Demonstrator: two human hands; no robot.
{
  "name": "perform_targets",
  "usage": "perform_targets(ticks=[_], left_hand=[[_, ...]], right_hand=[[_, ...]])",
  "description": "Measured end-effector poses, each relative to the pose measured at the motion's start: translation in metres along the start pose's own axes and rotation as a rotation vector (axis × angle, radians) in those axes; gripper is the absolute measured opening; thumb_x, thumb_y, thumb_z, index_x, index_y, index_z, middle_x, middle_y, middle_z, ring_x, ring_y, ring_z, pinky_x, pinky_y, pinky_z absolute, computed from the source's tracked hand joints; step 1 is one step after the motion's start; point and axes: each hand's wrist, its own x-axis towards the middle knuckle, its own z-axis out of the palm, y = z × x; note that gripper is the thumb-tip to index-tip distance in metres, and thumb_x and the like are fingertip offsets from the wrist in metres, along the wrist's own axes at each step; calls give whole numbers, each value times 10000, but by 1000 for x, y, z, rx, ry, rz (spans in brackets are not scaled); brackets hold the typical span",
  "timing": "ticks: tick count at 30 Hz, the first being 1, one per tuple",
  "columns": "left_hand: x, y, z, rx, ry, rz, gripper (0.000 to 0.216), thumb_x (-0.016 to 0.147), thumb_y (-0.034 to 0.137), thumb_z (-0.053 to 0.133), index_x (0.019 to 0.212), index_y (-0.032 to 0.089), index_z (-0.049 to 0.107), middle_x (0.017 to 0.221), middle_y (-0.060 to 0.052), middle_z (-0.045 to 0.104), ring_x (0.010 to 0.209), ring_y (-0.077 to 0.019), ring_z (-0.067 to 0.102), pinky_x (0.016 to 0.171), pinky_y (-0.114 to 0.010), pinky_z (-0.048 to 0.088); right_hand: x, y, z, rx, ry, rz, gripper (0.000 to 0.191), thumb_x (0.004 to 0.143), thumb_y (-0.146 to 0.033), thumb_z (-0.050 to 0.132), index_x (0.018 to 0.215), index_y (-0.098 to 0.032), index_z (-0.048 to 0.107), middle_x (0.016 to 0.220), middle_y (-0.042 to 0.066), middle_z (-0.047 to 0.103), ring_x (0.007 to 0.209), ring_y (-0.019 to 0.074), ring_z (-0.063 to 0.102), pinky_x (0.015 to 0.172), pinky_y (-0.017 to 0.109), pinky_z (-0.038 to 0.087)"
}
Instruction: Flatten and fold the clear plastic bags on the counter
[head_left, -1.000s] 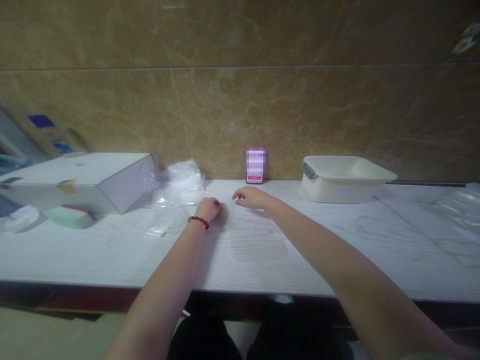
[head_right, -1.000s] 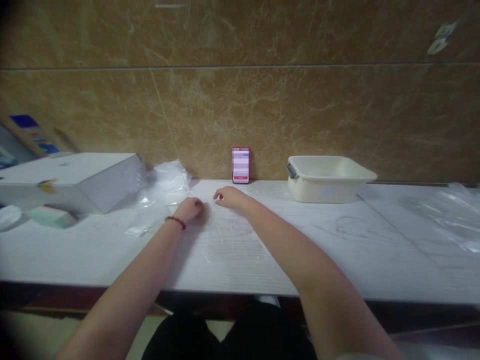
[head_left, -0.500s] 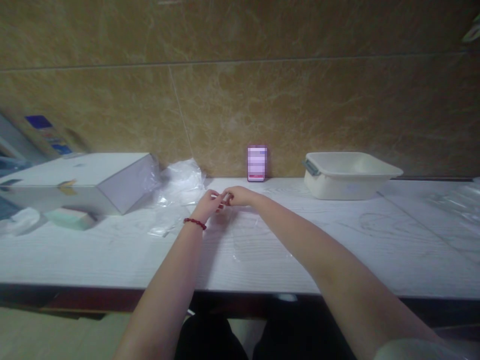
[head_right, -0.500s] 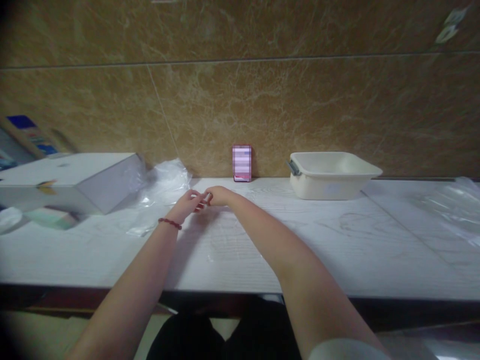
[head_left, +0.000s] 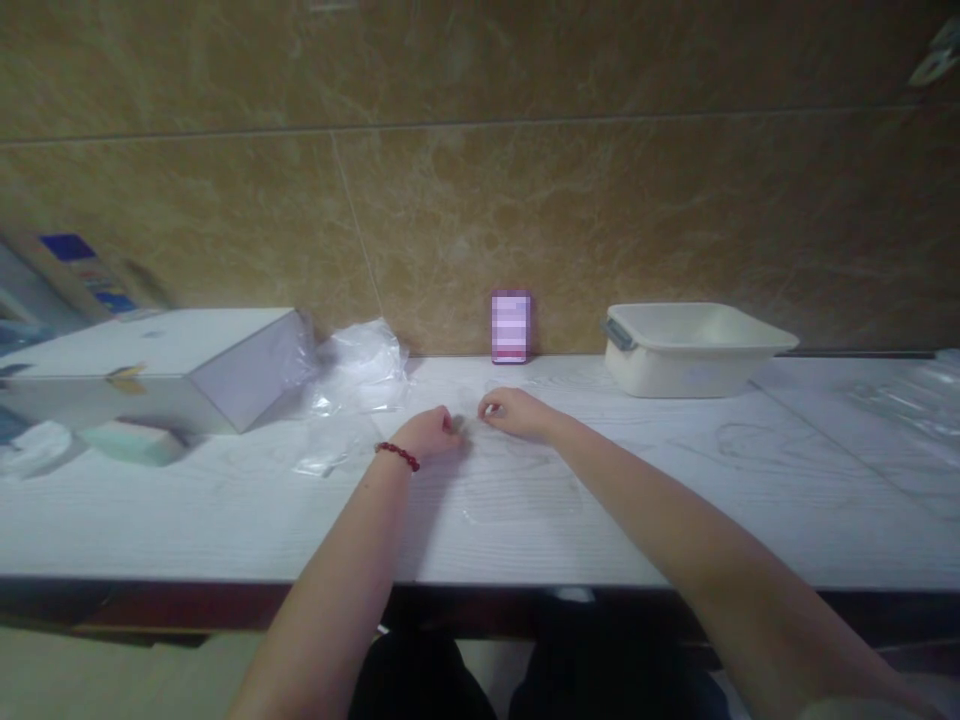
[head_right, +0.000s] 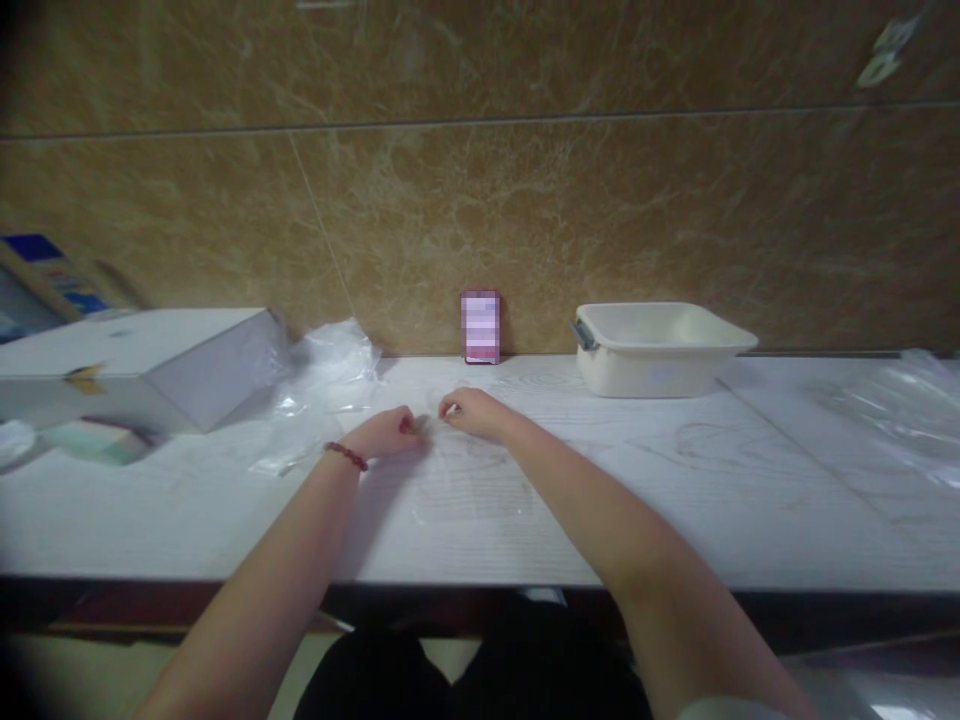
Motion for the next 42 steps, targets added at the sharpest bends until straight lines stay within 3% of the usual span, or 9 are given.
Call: perform_targets(ticks=[11,17,24,30,42], left_hand=[[-4,-9,-11,-191,-24,119,323,648,413,455,844,181,565,717,-16,582,627,-134,515,570,-220,382],[3,-11,-7,-166,55,144,322,667,376,463,898,207,610,837,-44,605,766,-167,533,724,-249,398],[13,-14,6,-43,109,392,371,728,409,437,1021,225,570,971,-57,570,948,-162,472,869,-264,326],[13,-19,12,46,63,342,375,721,465,437,1035,295,554,1132,-61,462,1020,-192,436,903,-317,286],[13,-24,13,107,-2,210,503,663,601,404,1106,369,464,1260,-37,351,1156,-272,274,924,-435,196]], right_hand=[[-13,17,1,-40,20,-118,198,699,-121,491,817,-153,646,833,53,595,779,116,517,742,219,357],[-15,24,0,-60,-11,-84,236,696,-110,482,852,-163,650,861,51,596,779,114,525,745,201,362],[-16,25,-2,-81,-51,-88,258,687,-106,488,877,-177,647,857,57,597,771,119,526,735,207,364],[-17,25,-4,-75,-28,-99,262,687,-97,490,870,-196,647,853,45,598,788,119,522,763,221,349],[-21,37,-8,-85,-49,-81,291,654,-73,469,816,-219,662,852,23,589,824,130,493,817,249,314]])
